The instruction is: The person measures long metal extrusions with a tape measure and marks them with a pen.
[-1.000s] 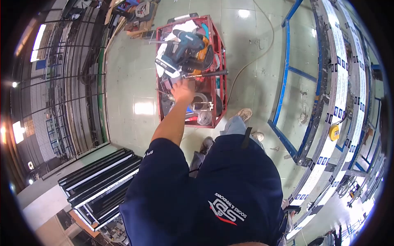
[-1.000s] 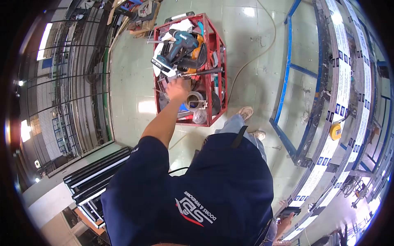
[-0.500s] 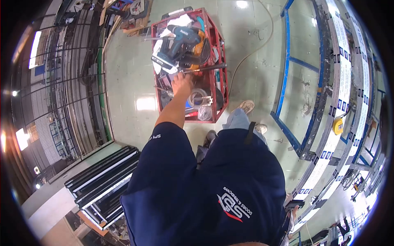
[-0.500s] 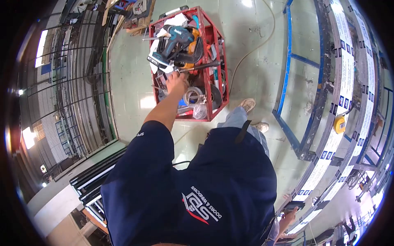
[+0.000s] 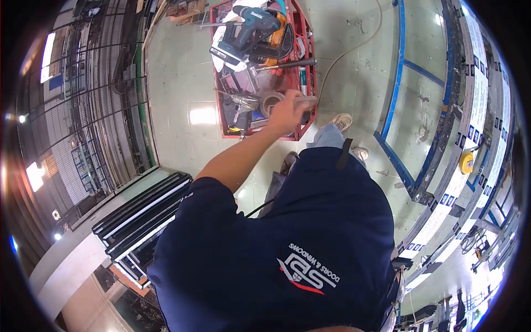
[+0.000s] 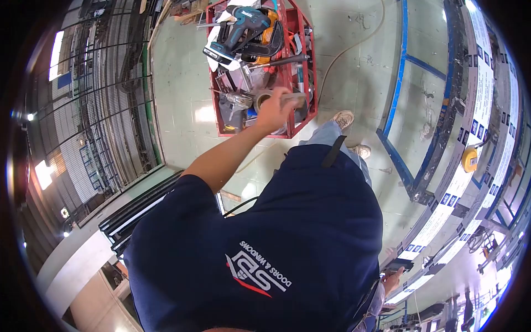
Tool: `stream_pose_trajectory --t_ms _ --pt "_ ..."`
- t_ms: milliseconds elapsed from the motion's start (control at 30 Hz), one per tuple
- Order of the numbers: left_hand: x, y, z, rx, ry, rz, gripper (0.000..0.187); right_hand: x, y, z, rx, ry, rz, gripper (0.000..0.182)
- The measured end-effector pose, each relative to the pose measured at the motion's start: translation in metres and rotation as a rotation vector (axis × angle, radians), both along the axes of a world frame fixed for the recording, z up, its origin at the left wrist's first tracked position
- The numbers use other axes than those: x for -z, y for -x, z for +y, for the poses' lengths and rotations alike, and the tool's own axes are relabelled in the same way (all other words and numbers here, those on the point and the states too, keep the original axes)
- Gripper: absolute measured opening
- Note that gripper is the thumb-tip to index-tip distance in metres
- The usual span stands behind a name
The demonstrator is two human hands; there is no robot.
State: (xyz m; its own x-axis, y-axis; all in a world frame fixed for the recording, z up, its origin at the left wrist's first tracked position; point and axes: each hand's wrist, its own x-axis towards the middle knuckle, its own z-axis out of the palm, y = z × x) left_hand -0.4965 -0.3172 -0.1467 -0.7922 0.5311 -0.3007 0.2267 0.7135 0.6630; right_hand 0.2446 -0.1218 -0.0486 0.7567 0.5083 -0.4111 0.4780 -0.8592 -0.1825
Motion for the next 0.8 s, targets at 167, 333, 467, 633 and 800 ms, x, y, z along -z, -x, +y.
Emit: stream_pose_trajectory --t_ms 167,333,467,633,800 --pt "0.002 -0.033 0.054 0.004 -0.335 -0.549 0.043 0.006 -0.022 -0.010 0.050 -0.067 0.035 0.063" --pt "-0.050 -0.053 0.121 -0.128 -0.454 -1.152 0.045 0.037 -0.030 -0.018 0.032 -0.257 0.206 0.066" --pt "-0.089 -0.090 0.184 0.152 -0.282 -1.215 0.041 -0.009 0.061 -0.006 -0.035 -0.171 -0.168 0.076" --pt "-0.120 -0.171 0.256 0.676 -0.191 -1.297 0.035 -0.007 0.064 -0.014 -0.036 -0.242 -0.165 0.068" --pt "-0.182 -0.308 0.302 1.048 -0.016 -1.356 0.037 0.007 0.074 -0.020 0.147 -0.322 -0.171 0.071"
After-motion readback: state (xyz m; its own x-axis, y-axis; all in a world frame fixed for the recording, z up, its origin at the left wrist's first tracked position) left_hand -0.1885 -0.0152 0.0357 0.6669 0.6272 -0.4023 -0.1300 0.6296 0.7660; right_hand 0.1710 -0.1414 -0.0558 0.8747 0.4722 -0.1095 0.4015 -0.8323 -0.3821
